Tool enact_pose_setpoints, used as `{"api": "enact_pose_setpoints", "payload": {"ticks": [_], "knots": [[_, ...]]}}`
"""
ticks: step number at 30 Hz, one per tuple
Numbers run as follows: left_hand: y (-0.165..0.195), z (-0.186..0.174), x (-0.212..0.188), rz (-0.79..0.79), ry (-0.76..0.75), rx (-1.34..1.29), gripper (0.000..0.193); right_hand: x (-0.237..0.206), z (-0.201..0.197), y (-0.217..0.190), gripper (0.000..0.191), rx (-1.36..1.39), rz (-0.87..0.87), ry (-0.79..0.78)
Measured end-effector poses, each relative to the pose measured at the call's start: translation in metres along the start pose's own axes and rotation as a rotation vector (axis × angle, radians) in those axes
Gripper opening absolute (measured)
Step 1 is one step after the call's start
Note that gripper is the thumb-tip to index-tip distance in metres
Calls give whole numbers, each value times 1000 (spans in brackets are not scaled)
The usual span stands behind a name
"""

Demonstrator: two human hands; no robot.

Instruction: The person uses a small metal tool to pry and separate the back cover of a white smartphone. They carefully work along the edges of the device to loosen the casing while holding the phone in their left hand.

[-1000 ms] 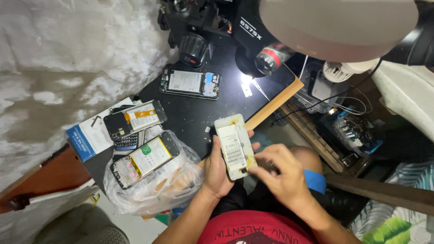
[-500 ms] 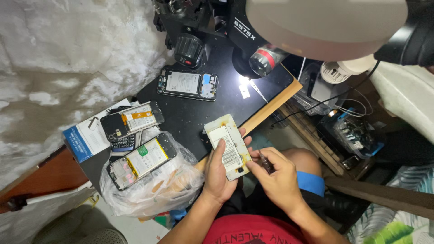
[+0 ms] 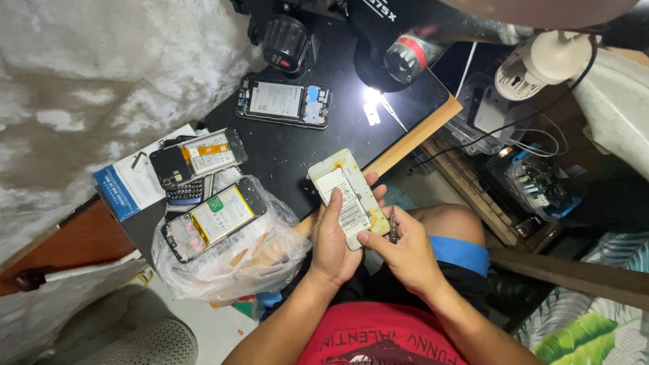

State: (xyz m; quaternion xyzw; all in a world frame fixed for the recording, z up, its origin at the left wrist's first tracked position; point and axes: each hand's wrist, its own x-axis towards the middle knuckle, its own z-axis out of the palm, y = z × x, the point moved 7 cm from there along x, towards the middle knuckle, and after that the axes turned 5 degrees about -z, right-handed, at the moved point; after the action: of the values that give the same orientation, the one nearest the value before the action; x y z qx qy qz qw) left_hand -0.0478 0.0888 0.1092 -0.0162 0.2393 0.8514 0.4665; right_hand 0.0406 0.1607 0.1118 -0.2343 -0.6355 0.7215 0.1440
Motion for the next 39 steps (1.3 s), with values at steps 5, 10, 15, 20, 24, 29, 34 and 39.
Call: {"api": "enact_pose_setpoints", "payload": {"ticks": [5, 10, 15, 20, 24, 29, 34, 39], "knots": [[3, -3, -6, 57, -19, 112, 52, 1, -8, 6, 29, 63, 107, 122], [20, -15, -19, 9, 31, 84, 44, 12, -28, -15, 45, 76, 37, 134], [38, -28, -32, -77, 211, 333, 44, 24, -37, -30, 50, 84, -45, 56], [42, -19, -40, 150, 243, 639, 50, 22, -29, -25, 42, 58, -40, 159], [52, -13, -44, 238, 316, 1063, 35, 21, -28, -18, 40, 74, -6, 149], [67, 31, -55, 631, 154, 1562, 30, 22, -28, -20, 42, -30, -45, 51], [70, 52, -56, 781, 92, 1728, 26, 18, -20, -25, 44, -53, -90, 56], [68, 58, -57, 860, 62, 1810, 23, 10, -14, -28, 44, 12, -93, 96]]}}
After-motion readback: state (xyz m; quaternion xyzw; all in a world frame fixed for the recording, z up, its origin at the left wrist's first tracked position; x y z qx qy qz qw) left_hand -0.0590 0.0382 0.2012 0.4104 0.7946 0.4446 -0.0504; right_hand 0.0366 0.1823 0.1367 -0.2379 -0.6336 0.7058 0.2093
